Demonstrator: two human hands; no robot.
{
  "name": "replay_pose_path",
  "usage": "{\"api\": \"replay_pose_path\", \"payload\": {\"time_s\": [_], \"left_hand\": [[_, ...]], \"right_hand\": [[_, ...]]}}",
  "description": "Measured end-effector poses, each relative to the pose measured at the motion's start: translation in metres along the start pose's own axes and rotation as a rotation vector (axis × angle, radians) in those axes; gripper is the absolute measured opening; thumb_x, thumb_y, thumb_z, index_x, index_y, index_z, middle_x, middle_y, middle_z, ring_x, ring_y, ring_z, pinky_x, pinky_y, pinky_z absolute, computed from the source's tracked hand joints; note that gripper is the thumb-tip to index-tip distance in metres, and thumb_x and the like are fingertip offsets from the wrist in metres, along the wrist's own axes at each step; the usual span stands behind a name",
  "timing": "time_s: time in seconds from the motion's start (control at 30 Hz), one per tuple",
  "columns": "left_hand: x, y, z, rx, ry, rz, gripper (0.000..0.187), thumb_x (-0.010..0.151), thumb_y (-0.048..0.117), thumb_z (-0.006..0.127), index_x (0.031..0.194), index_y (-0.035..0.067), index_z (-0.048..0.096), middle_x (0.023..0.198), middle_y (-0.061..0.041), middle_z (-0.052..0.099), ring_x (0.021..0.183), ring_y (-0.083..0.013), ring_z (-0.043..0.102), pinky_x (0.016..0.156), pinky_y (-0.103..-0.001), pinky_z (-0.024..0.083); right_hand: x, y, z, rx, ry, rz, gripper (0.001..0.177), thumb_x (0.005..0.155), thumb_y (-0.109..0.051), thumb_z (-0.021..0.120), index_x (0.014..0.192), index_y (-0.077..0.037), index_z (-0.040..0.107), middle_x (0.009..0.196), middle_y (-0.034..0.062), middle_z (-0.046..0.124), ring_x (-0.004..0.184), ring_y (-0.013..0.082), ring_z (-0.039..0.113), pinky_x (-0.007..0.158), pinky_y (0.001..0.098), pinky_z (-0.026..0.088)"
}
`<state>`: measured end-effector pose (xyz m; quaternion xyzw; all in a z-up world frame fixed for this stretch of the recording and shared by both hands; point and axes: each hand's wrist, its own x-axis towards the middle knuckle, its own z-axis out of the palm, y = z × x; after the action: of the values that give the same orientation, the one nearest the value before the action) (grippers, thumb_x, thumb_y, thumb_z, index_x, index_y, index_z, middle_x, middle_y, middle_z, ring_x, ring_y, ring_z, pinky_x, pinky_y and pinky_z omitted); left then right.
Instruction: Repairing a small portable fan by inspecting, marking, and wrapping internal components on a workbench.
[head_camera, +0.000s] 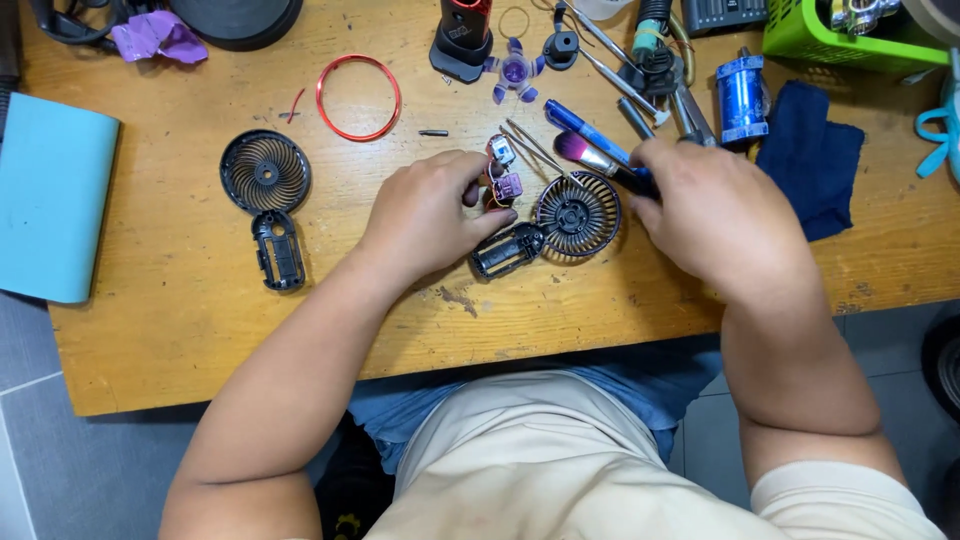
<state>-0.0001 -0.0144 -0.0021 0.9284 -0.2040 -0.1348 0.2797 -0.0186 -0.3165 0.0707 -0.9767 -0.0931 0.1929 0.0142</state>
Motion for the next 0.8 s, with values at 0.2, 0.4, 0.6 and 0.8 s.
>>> {"api": "replay_pose_path", "payload": {"time_s": [0.2, 0.4, 0.6, 0.8], "left_hand": [[0.002, 0.0, 0.009, -0.037, 0.034, -0.002, 0.038, 0.095, 0.041, 0.083, 0.124, 0.018, 0.074, 0.114, -0.007, 0.07, 0.092, -0.0413, 0.073, 0.067, -0.061, 0.056], [0.002, 0.002, 0.003, -0.213, 0.072, -0.049, 0.03, 0.097, 0.037, 0.072, 0.114, 0.012, 0.068, 0.109, -0.007, 0.07, 0.094, -0.0328, 0.068, 0.074, -0.05, 0.051], [-0.002, 0.004, -0.002, -0.574, 0.13, -0.075, 0.016, 0.098, 0.021, 0.077, 0.112, 0.018, 0.07, 0.068, 0.004, 0.055, 0.061, -0.0114, 0.047, 0.063, -0.032, 0.041], [-0.001, 0.002, -0.004, -0.648, 0.128, -0.008, 0.012, 0.107, 0.017, 0.073, 0.118, 0.015, 0.073, 0.078, 0.003, 0.058, 0.067, -0.0119, 0.047, 0.065, -0.031, 0.042]], "right_hand": [[-0.006, 0.013, 0.032, 0.115, 0.141, -0.055, 0.038, 0.11, -0.021, 0.069, 0.141, -0.001, 0.075, 0.124, 0.0239, 0.077, 0.116, 0.0486, 0.072, 0.09, 0.0655, 0.06], [-0.022, 0.009, -0.009, 0.419, 0.545, -0.313, 0.026, 0.119, -0.003, 0.076, 0.141, 0.009, 0.081, 0.121, 0.0206, 0.076, 0.103, 0.0346, 0.072, 0.093, 0.0441, 0.056], [-0.01, -0.012, -0.015, 0.89, 0.559, -0.329, 0.027, 0.117, 0.005, 0.09, 0.14, 0.012, 0.079, 0.122, 0.021, 0.08, 0.102, 0.0208, 0.076, 0.088, 0.0266, 0.062], [0.009, -0.015, -0.012, 0.464, 0.575, -0.661, 0.013, 0.118, -0.002, 0.079, 0.125, 0.009, 0.078, 0.115, 0.0235, 0.079, 0.103, 0.0383, 0.073, 0.092, 0.0464, 0.058]]}}
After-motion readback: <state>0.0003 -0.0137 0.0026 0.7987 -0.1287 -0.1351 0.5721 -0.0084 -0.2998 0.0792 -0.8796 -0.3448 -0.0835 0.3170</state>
